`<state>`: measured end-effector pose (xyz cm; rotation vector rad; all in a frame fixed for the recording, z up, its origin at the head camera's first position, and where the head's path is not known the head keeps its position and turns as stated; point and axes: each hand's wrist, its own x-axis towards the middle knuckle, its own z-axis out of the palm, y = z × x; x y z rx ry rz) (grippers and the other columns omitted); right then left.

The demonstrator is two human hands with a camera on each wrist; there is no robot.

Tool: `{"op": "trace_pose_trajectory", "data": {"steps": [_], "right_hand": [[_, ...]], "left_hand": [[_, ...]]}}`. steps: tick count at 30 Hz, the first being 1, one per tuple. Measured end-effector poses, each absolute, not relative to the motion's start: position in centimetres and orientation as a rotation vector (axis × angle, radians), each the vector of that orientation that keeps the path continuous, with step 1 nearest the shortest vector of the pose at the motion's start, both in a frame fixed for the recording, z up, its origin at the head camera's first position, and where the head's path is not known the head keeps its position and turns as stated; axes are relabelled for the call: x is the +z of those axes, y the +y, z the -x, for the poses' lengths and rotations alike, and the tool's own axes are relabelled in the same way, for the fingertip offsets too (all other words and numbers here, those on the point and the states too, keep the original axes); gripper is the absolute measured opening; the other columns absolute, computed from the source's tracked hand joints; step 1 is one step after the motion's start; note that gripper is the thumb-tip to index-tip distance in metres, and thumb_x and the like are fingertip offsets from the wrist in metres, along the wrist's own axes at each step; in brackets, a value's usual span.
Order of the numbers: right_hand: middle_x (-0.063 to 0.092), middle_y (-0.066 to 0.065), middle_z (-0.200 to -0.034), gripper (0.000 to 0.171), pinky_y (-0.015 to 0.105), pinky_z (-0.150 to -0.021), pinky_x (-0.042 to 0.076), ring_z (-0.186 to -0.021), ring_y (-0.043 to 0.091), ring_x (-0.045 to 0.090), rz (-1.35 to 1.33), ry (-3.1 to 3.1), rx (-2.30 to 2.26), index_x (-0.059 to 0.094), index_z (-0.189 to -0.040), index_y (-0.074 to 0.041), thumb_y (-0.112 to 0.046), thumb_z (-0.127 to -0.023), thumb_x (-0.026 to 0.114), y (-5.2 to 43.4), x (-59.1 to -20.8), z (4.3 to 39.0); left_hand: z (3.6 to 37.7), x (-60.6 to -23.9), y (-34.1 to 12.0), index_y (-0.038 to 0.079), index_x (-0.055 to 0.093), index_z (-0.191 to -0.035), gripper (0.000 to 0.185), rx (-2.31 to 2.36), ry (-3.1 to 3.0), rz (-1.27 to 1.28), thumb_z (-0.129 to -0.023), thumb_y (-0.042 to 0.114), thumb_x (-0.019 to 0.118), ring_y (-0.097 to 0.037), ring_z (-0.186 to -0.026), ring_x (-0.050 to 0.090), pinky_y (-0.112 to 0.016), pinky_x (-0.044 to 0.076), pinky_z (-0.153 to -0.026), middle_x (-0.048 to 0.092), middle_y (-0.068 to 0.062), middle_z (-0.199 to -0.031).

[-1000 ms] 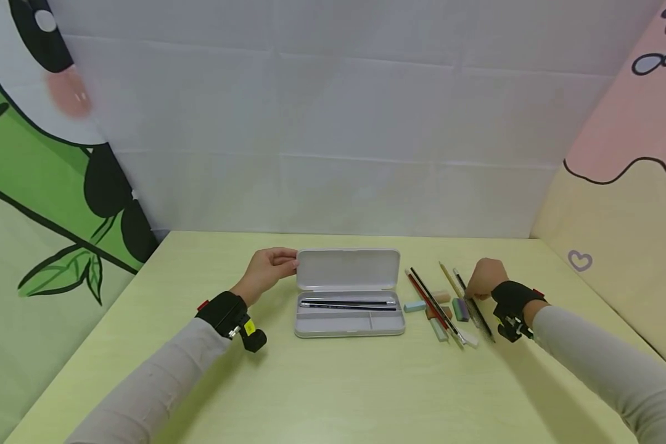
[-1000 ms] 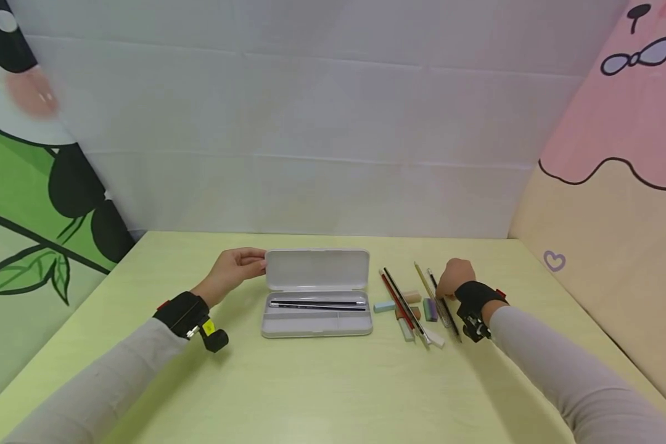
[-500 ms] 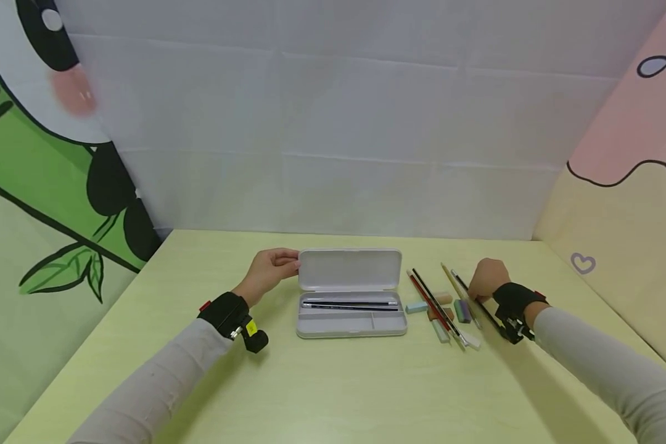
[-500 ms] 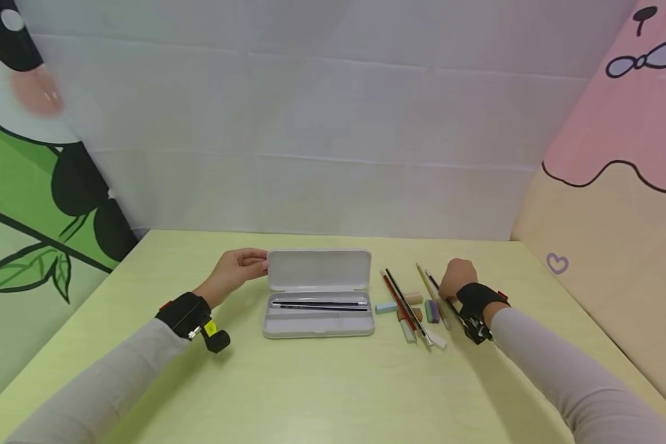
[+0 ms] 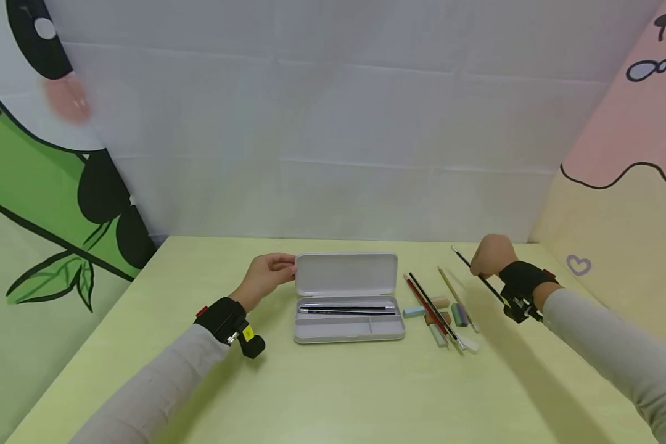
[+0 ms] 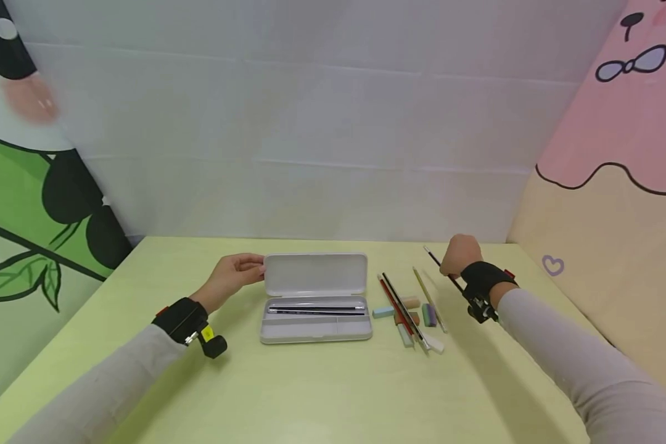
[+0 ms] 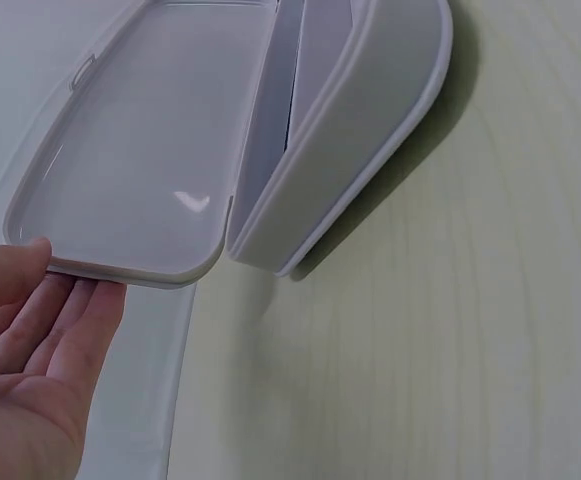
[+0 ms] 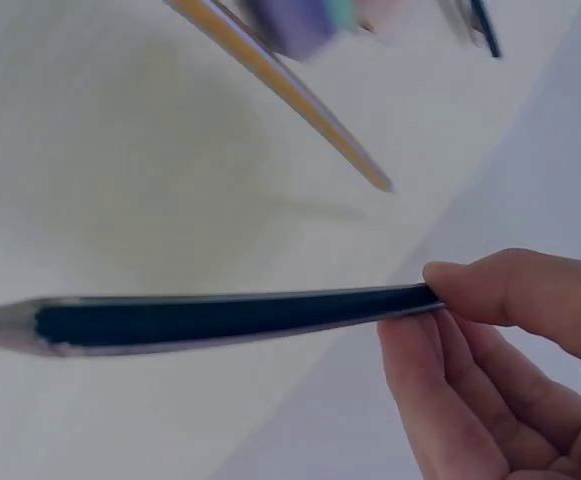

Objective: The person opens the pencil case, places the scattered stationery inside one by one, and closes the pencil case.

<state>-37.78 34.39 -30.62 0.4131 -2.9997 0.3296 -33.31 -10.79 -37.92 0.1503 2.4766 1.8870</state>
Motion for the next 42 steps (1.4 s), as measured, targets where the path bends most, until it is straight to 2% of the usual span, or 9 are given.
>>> {"op": "trace_pose_trajectory", "data": {"steps": [1,3,5,8,16,21,25,32,42], "right_hand": [[0.051,-0.006,-0.039,0.028,0.022,-0.054,0.037,-0.045,0.014,0.05,-0.425,-2.985,0.324,0.058,-0.041,-0.012,-0.001,-0.067,0.061,34.1,-29.8,37.6],[0.054,-0.002,-0.041,0.023,0.03,-0.059,0.047,-0.046,0.015,0.052,-0.451,-2.962,0.315,0.063,-0.046,-0.008,-0.001,-0.067,0.061,33.7,-28.3,37.5],[0.058,0.002,-0.043,0.017,0.042,-0.072,0.054,-0.047,0.016,0.054,-0.465,-2.947,0.32,0.068,-0.051,-0.005,-0.002,-0.068,0.062,33.3,-27.2,37.5],[0.067,0.009,-0.054,0.011,0.059,-0.087,0.052,-0.052,0.02,0.064,-0.448,-2.962,0.395,0.075,-0.067,0.001,-0.003,-0.07,0.065,32.8,-25.9,37.7],[0.071,0.012,-0.062,0.011,0.049,-0.075,0.057,-0.056,0.022,0.067,-0.425,-2.943,0.427,0.076,-0.076,0.003,-0.003,-0.072,0.067,30.1,-23.4,37.6],[0.072,0.016,-0.068,0.013,0.05,-0.077,0.058,-0.06,0.025,0.067,-0.484,-2.946,0.472,0.075,-0.082,0.005,-0.003,-0.075,0.067,28.1,-22.5,37.6],[0.073,0.02,-0.076,0.014,0.046,-0.073,0.06,-0.064,0.028,0.069,-0.567,-2.951,0.492,0.075,-0.087,0.007,-0.001,-0.077,0.068,26.4,-22.4,37.6],[0.073,0.021,-0.079,0.012,0.036,-0.063,0.061,-0.062,0.024,0.069,-0.666,-2.959,0.512,0.075,-0.086,0.006,0.003,-0.076,0.069,23.8,-22.5,37.4],[0.074,0.018,-0.079,0.01,0.035,-0.067,0.06,-0.065,0.023,0.069,-0.875,-2.902,0.472,0.076,-0.083,0.003,0.003,-0.075,0.07,20.4,-22.1,36.9]], "left_hand": [[33.3,-38.0,-10.9,-0.004,0.055,-0.13,0.038,1.892,2.476,-0.157,-0.095,0.012,0.06,-0.021,-0.107,0.068,-0.041,0.053,-0.101,0.062,-0.025,-0.126],[33.3,-38.0,-11.0,-0.004,0.055,-0.13,0.039,1.896,2.481,-0.163,-0.095,0.012,0.06,-0.021,-0.107,0.068,-0.04,0.054,-0.101,0.063,-0.025,-0.126],[33.3,-37.9,-11.0,-0.003,0.055,-0.129,0.038,1.894,2.486,-0.153,-0.095,0.012,0.06,-0.019,-0.105,0.069,-0.039,0.054,-0.1,0.063,-0.024,-0.126],[33.4,-37.9,-10.8,-0.003,0.056,-0.129,0.038,1.885,2.493,-0.14,-0.095,0.013,0.06,-0.019,-0.105,0.069,-0.038,0.055,-0.1,0.063,-0.023,-0.126],[33.5,-38.0,-10.5,-0.004,0.057,-0.127,0.036,1.877,2.498,-0.143,-0.095,0.012,0.06,-0.021,-0.104,0.07,-0.04,0.054,-0.101,0.064,-0.024,-0.125],[33.5,-37.9,-10.4,-0.004,0.057,-0.127,0.036,1.886,2.49,-0.148,-0.094,0.011,0.061,-0.019,-0.103,0.07,-0.041,0.054,-0.101,0.064,-0.024,-0.124],[33.4,-37.8,-10.4,-0.005,0.057,-0.126,0.036,1.902,2.489,-0.146,-0.094,0.01,0.061,-0.017,-0.1,0.07,-0.04,0.054,-0.1,0.065,-0.024,-0.123],[33.2,-37.9,-10.3,-0.005,0.057,-0.127,0.036,1.906,2.479,-0.129,-0.094,0.009,0.061,-0.016,-0.101,0.07,-0.041,0.053,-0.101,0.065,-0.024,-0.123],[33.0,-37.6,-10.2,-0.005,0.057,-0.128,0.036,1.901,2.486,-0.125,-0.094,0.009,0.06,-0.017,-0.101,0.07,-0.041,0.054,-0.101,0.064,-0.024,-0.124]]}}
